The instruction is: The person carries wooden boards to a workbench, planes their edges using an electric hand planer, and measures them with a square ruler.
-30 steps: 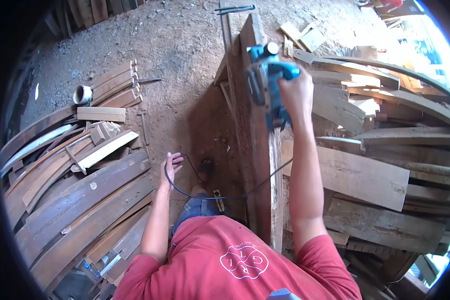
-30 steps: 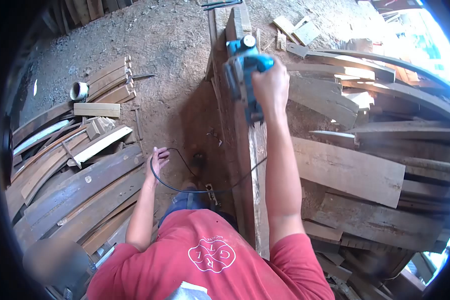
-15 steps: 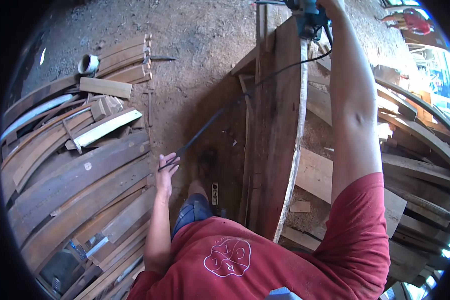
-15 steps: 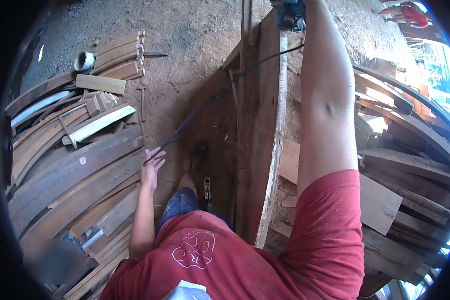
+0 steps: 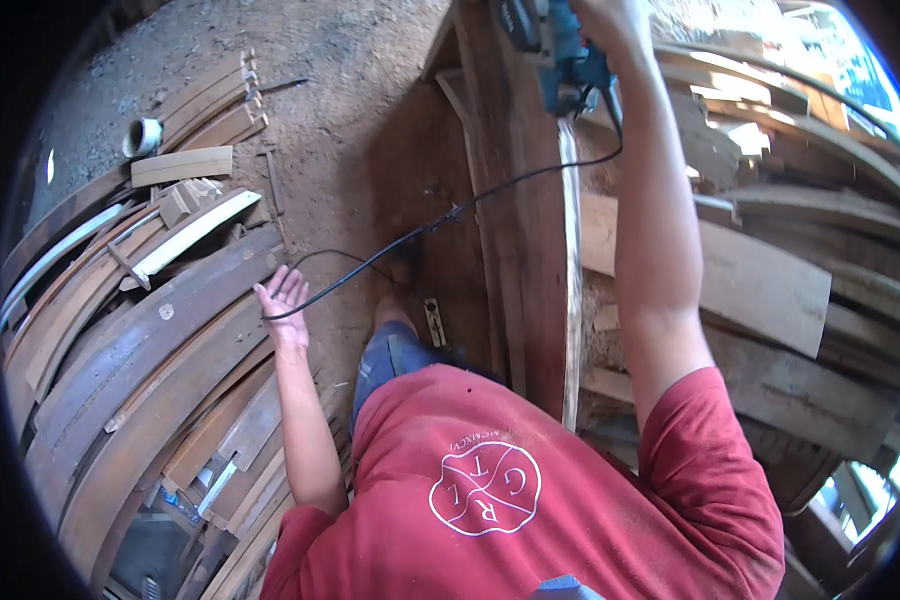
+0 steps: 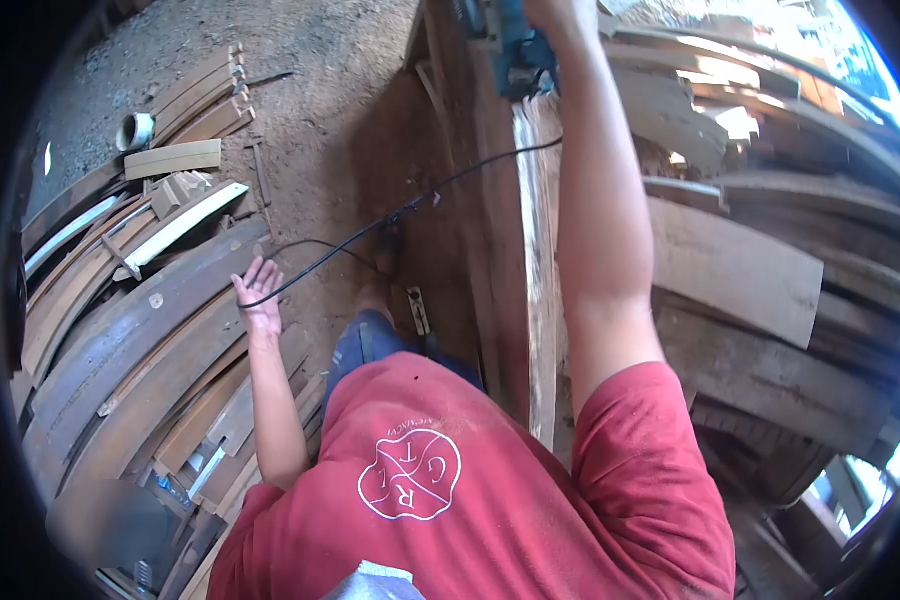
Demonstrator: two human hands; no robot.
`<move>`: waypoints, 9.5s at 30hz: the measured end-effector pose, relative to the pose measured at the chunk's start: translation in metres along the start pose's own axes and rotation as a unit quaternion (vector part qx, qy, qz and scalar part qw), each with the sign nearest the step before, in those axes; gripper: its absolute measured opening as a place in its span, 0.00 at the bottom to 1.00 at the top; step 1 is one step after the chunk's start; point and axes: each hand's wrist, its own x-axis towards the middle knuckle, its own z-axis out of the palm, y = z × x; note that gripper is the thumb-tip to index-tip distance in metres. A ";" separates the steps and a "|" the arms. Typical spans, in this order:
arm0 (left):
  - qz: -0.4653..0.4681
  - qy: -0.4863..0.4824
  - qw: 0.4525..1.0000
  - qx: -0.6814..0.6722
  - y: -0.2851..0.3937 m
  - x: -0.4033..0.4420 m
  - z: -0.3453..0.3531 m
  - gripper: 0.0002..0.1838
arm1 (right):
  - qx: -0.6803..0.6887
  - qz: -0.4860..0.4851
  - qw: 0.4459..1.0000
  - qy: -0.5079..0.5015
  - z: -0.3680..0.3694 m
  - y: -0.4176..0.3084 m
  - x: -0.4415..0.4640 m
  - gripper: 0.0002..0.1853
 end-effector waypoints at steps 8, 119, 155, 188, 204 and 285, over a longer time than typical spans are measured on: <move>0.003 -0.068 0.997 0.025 -0.010 -0.064 0.005 0.42 | 0.067 0.057 0.996 -0.013 -0.121 0.055 -0.347 0.16; -0.081 -0.171 0.967 0.170 -0.032 -0.154 0.048 0.40 | 0.067 0.133 0.987 -0.067 -0.195 0.090 -0.529 0.26; -0.116 -0.061 0.964 0.232 0.023 -0.008 0.118 0.46 | 0.093 -0.019 0.991 -0.089 0.089 -0.008 0.284 0.10; -0.085 -0.293 0.931 0.200 -0.085 -0.209 0.028 0.40 | 0.041 0.253 0.963 -0.081 -0.276 0.123 -0.775 0.29; -0.091 -0.188 0.963 0.171 -0.020 -0.105 0.054 0.40 | 0.054 0.148 0.985 -0.075 -0.167 0.065 -0.449 0.26; 0.480 -0.377 0.534 0.584 -0.216 -0.447 0.087 0.78 | 0.073 0.328 0.935 0.109 -0.208 0.297 -0.918 0.15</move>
